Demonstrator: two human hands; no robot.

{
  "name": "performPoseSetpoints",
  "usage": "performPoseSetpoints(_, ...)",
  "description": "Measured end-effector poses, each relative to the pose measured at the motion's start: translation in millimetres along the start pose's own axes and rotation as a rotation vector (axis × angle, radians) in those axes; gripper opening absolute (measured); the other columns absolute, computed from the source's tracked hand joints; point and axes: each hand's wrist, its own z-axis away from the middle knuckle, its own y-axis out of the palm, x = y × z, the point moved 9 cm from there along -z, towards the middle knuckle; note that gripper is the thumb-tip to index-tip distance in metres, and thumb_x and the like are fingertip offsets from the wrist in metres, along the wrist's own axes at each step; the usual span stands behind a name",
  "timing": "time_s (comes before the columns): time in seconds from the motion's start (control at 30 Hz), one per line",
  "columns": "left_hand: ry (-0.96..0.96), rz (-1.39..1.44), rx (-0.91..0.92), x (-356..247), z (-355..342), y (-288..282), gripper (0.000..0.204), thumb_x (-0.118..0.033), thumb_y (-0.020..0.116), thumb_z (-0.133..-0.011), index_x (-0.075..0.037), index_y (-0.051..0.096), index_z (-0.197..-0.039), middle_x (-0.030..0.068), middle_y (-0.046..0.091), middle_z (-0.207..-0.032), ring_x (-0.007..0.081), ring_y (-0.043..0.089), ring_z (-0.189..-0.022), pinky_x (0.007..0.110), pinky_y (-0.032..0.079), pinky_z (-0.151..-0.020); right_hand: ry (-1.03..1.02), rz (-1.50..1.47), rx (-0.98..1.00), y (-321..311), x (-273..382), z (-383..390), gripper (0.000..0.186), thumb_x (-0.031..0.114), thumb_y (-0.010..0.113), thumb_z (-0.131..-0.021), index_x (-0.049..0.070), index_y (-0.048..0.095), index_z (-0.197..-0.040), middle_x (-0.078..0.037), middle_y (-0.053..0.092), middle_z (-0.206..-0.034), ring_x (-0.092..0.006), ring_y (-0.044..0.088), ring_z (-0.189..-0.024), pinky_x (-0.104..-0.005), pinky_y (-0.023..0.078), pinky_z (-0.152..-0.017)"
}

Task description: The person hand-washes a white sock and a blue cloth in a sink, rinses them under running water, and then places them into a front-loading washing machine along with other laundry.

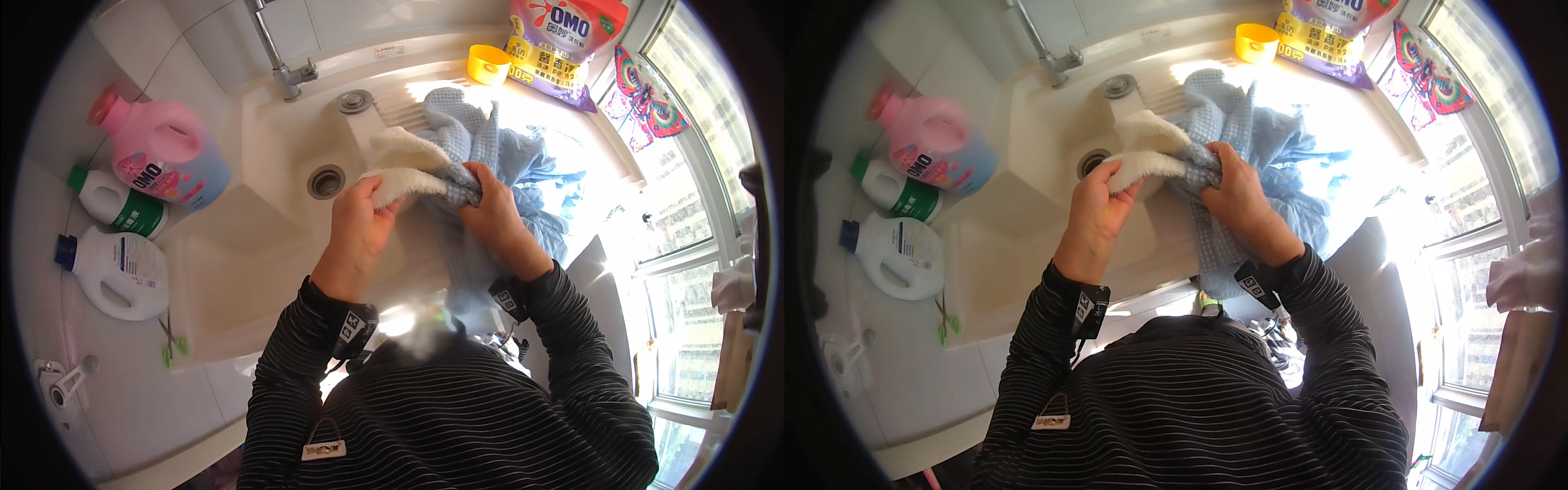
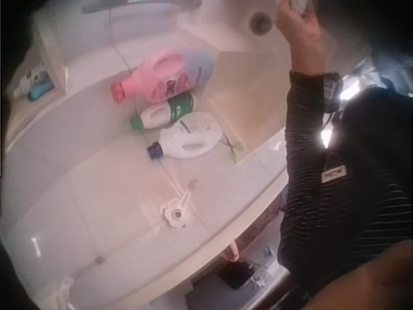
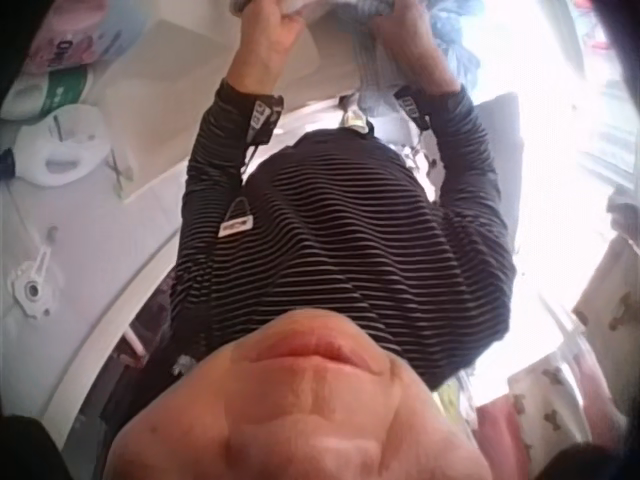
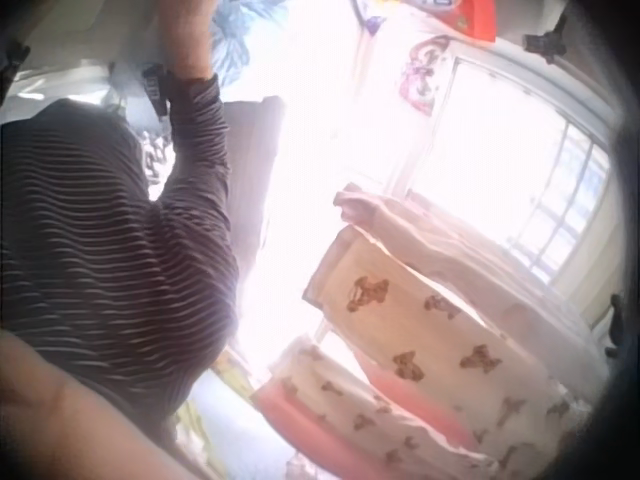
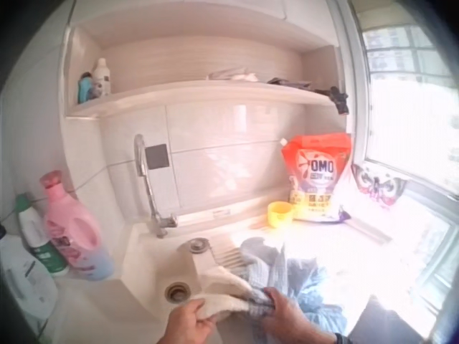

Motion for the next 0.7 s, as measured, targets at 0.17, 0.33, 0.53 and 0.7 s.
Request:
performPoseSetpoints(0.17, -0.004, -0.154, 0.121, -5, 0, 13, 0.023, -0.003, 0.052, -0.082, 0.007, 0.048, -0.102, 0.0177, 0.054, -0.104, 0.0263, 0.057, -0.092, 0.035, 0.05, -0.079, -0.108, -0.375, 0.194, -28, 21, -5, 0.045, 0.0, 0.051, -0.062, -0.004, 0.053, -0.106, -0.01, 0.059, -0.088, -0.0142, 0.054, -0.083, -0.0267, 0.043, -0.077)
performPoseSetpoints(0.33, 0.846, -1.209, 0.173, -54, 26, 63, 0.047, -0.011, 0.066, -0.074, 0.001, 0.045, -0.114, 0.0193, 0.047, -0.115, 0.0281, 0.05, -0.104, 0.037, 0.044, -0.086, -0.017, -0.505, 0.305, -18, 17, -10, 0.047, -0.002, 0.049, -0.06, -0.006, 0.053, -0.107, -0.007, 0.058, -0.091, -0.0133, 0.053, -0.086, -0.0247, 0.042, -0.079)
performPoseSetpoints(0.53, 1.006, -1.794, 0.578, -25, 31, 96, 0.082, -0.024, 0.081, -0.058, -0.004, 0.038, -0.125, 0.0178, 0.04, -0.124, 0.0309, 0.036, -0.119, 0.04, 0.033, -0.098, 0.014, -0.547, 0.339, -8, 3, -5, 0.052, -0.004, 0.046, -0.057, -0.006, 0.052, -0.109, -0.006, 0.058, -0.097, -0.0129, 0.053, -0.092, -0.0237, 0.041, -0.083)
performPoseSetpoints(0.7, 0.532, -1.688, 0.812, -19, -10, 98, 0.073, -0.019, 0.079, -0.056, -0.003, 0.045, -0.118, 0.016, 0.041, -0.121, 0.0278, 0.038, -0.116, 0.035, 0.035, -0.096, -0.07, -0.507, 0.384, -7, 8, -7, 0.051, -0.005, 0.046, -0.056, -0.006, 0.055, -0.106, -0.006, 0.06, -0.096, -0.0122, 0.053, -0.092, -0.024, 0.041, -0.083)
